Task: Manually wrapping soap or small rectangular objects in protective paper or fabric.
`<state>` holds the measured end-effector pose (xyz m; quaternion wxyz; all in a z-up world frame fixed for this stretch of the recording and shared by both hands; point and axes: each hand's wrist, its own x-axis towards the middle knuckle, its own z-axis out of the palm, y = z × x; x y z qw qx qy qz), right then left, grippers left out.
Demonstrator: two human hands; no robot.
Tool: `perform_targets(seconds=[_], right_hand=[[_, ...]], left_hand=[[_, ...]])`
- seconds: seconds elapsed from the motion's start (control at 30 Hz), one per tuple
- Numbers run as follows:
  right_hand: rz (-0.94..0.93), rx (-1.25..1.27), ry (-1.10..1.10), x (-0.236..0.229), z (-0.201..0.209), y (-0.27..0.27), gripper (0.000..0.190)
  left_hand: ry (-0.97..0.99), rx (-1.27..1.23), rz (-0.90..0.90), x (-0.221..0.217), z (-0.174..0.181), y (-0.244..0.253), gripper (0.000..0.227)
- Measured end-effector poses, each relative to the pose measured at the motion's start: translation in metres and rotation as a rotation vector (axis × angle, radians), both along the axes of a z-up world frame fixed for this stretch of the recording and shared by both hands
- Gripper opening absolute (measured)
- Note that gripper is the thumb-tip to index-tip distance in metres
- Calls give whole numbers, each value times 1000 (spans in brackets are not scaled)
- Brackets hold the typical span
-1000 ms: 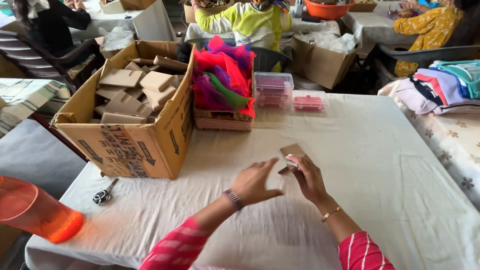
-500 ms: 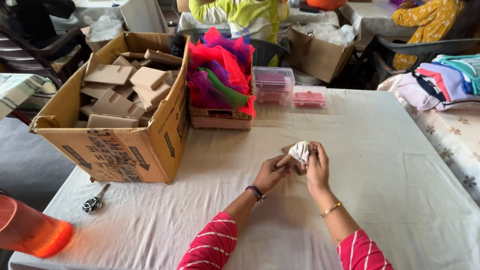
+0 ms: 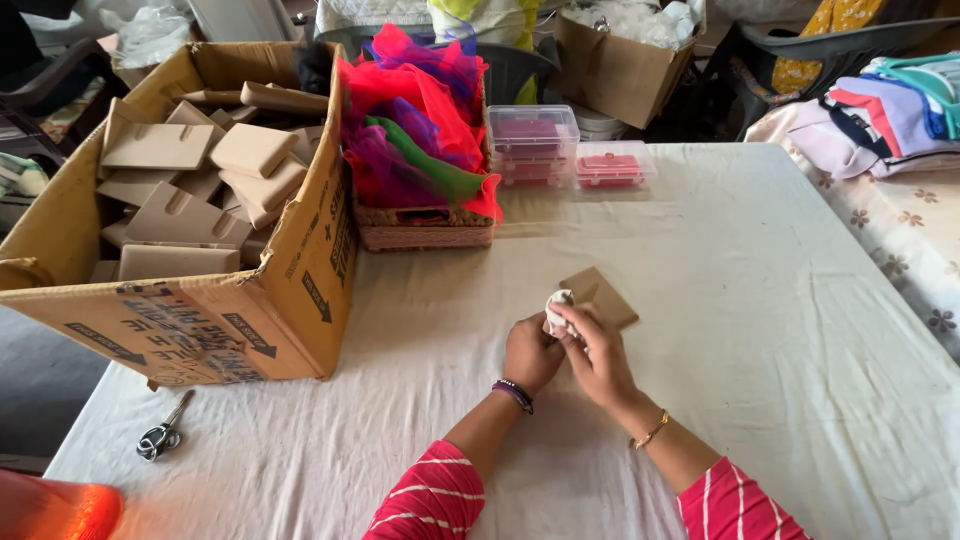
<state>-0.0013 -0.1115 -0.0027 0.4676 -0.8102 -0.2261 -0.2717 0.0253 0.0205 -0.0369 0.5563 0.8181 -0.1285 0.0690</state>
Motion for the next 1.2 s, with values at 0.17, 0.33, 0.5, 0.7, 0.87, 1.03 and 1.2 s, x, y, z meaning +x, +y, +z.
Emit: perform_targets(seconds=[0.17,0.33,0.5,0.7,0.87,1.03,1.2], right_hand=[[-71,-39,48,25,2,-30,38],[-41,28,146,14,-7,-23,30],[138,0,151,3,3,-9,28],[-36,53,141,24,4,-40,26],[-70,-59,56,4,6,-9,22],[-53,-10,108,15,8,-26,22],[-192,27,72,11,2,-19,21]], left_hand=[[-77,-165,-4,-2,8,-3,23],[-86,-203,-68,6,-23,-6,22],[-112,-179,-90,10,-31,-6,17],[-64,-224,-86,-10,17,-5,20],[-46,-225,-89,8,-24,-9,20],[-54,-234,-101,-4,2,-8,20],[-96,-270,-125,-1,-4,-6,29]])
